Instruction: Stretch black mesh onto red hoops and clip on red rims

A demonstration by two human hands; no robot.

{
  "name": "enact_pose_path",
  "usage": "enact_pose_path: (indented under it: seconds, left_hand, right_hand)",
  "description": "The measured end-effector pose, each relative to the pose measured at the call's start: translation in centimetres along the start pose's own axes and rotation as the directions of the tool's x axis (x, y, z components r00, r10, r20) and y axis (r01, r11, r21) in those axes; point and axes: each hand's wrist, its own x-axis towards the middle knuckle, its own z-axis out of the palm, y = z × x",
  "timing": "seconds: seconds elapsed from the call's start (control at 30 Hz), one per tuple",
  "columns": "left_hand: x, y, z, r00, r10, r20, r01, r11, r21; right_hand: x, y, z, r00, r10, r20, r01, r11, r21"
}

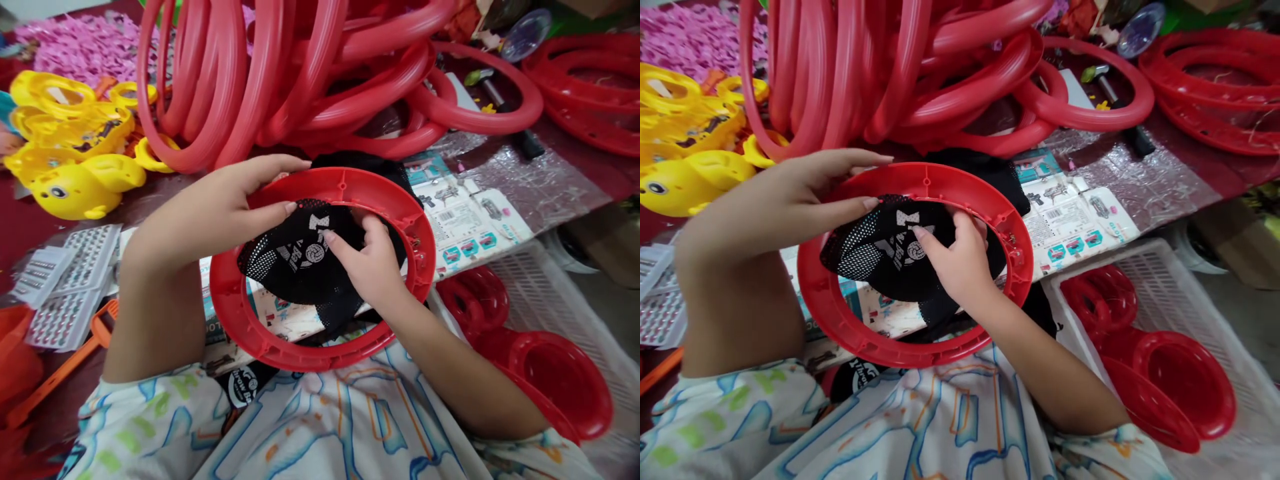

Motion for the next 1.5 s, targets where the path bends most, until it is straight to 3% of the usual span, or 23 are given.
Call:
enact_pose_path:
  seconds: [0.2, 0.33, 0.43, 0.5, 0.6, 0.77, 1.0, 1.5]
  left_hand:
    - [0.2, -0.5, -0.6, 1.000, -0.006, 0.014, 0.008, 0.993, -0.117]
    - [0.1, -0.2, -0.7, 0.989, 0.143, 0.029, -0.129, 0.951, -0.282]
    - [-0.1, 0.2, -1.0, 0.990, 0.140, 0.030, -0.131, 0.971, -0.200]
    - [-0.2, 0.3, -1.3, 0.990, 0.137, 0.021, -0.133, 0.982, -0.135]
    - [-0.3, 0.3, -1.6, 0.990, 0.138, 0.019, -0.136, 0.988, -0.072]
    - [-0.4, 0.4, -1.2, 0.992, 0.112, -0.063, -0.112, 0.994, 0.012]
    - [-0.2, 0.6, -0.6, 0.986, 0.076, -0.147, -0.074, 0.997, 0.019]
    - [0.1, 0.7, 0.3, 0.972, 0.086, -0.221, -0.075, 0.995, 0.058]
  right_hand:
    - [-0.2, -2.0, -0.1, 0.999, -0.051, -0.019, 0.053, 0.994, 0.094]
    - [0.0, -2.8, -0.5, 0.997, 0.047, 0.056, -0.064, 0.941, 0.331]
    - [0.3, -3.7, -1.0, 0.991, 0.077, 0.109, -0.116, 0.900, 0.420]
    - [0.3, -4.3, -1.3, 0.997, 0.024, 0.067, -0.046, 0.936, 0.349]
    - [0.3, -4.9, -1.6, 0.991, -0.133, -0.014, 0.134, 0.986, 0.100]
    - [1.1, -5.0, -1.8, 0.924, -0.372, -0.089, 0.346, 0.913, -0.217]
    - [1.8, -5.6, -1.5, 0.935, -0.347, -0.074, 0.291, 0.870, -0.398]
    - [2.2, -5.7, -1.4, 0.959, -0.273, -0.076, 0.226, 0.898, -0.377]
